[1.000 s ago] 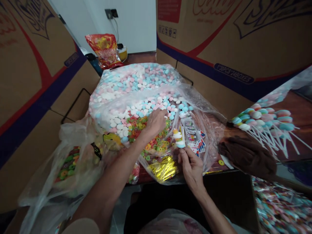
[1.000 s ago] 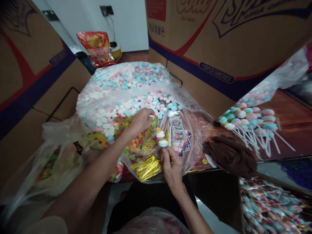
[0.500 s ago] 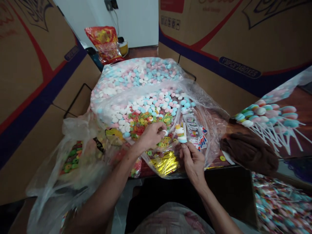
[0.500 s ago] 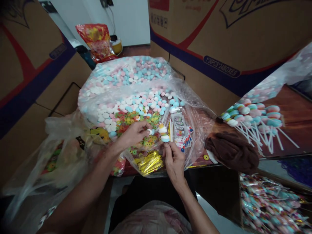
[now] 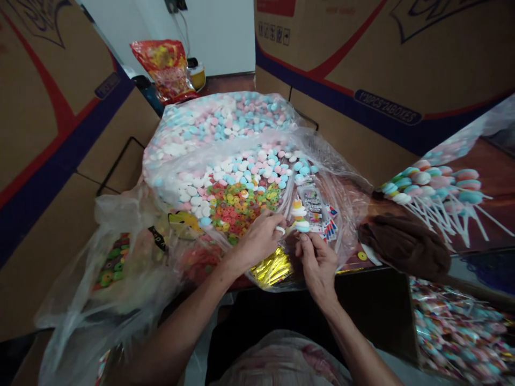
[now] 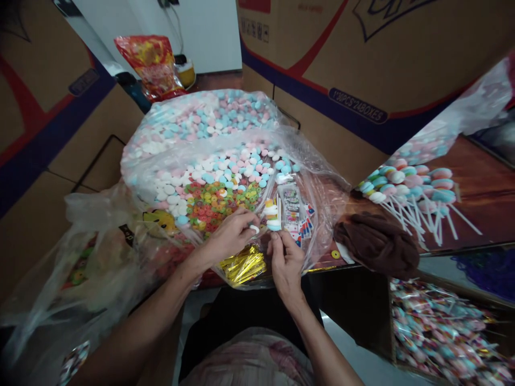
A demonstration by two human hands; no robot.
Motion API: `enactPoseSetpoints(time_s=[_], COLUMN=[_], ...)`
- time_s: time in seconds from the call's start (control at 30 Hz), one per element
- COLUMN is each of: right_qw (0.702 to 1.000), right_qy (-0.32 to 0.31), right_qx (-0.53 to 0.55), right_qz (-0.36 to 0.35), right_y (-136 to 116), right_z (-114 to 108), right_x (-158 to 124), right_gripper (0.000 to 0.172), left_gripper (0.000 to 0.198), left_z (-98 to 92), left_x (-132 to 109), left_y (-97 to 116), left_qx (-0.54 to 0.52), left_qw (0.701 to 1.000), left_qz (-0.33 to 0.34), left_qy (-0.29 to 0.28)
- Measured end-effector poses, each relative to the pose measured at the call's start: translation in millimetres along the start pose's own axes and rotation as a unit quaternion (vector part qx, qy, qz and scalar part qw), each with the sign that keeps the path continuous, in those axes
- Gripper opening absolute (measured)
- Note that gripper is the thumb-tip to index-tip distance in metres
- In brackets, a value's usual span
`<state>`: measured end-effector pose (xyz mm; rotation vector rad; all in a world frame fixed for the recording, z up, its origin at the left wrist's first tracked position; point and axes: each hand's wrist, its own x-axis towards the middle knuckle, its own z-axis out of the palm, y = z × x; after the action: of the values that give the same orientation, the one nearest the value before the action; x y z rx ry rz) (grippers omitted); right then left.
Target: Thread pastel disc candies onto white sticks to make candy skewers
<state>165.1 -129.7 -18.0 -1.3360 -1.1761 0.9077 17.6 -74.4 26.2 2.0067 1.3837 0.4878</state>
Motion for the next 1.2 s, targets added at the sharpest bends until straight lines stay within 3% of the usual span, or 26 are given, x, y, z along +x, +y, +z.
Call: enactPoseSetpoints(time_s=[0.23,0.3,0.43,0.53,0.67,0.97,1.2], right_qw=[1.000,1.000,1.000,1.000,1.000,1.000,1.000], right_qy=[-0.006,-0.005,0.003,0.003,-0.004,-0.005,-0.007], right_qx=[-0.001,0.003,-0.005,-0.005,-0.006,-0.013,-0.010], right_qz=[0.001,0.004,0.001,0.003,0.016,0.002,0.001], right_y=[2.2,2.1,0.9,0.7,0.8,-1.7,0.6], right_z=[-0.2,-0.1,-0.1,-0.2,-0.4,-0.3,-0.8], right_x=[0.2,0.3,0.3,-0.2,-0.7,0.2,-0.3], right_gripper=[0.039,0.038,0.036,0.037,0.038,0.039,0.038], left_gripper=[0.016,0.007,0.005,0.006,0.010,0.006,0.006], left_z=[0.4,-1.1,-1.7,2.5,5.3,-2.2,-1.6], left_x=[-2.6,0.1,3.2,1.8,-1.8,-7.0,10.7], left_y=[-0.7,2.4,5.6,1.0,-8.0,-6.3,-7.2], left_qx=[-0.012,-0.115,-0.342,-0.289,-0.204,-0.218,-0.183], left_qw=[1.000,0.992,0.924,0.937,0.969,0.963,0.971], left_qz=[-0.008,-0.052,-0.168,-0.198,-0.139,-0.146,-0.133], left_qy=[0.018,0.020,-0.028,-0.021,0.028,0.057,0.083])
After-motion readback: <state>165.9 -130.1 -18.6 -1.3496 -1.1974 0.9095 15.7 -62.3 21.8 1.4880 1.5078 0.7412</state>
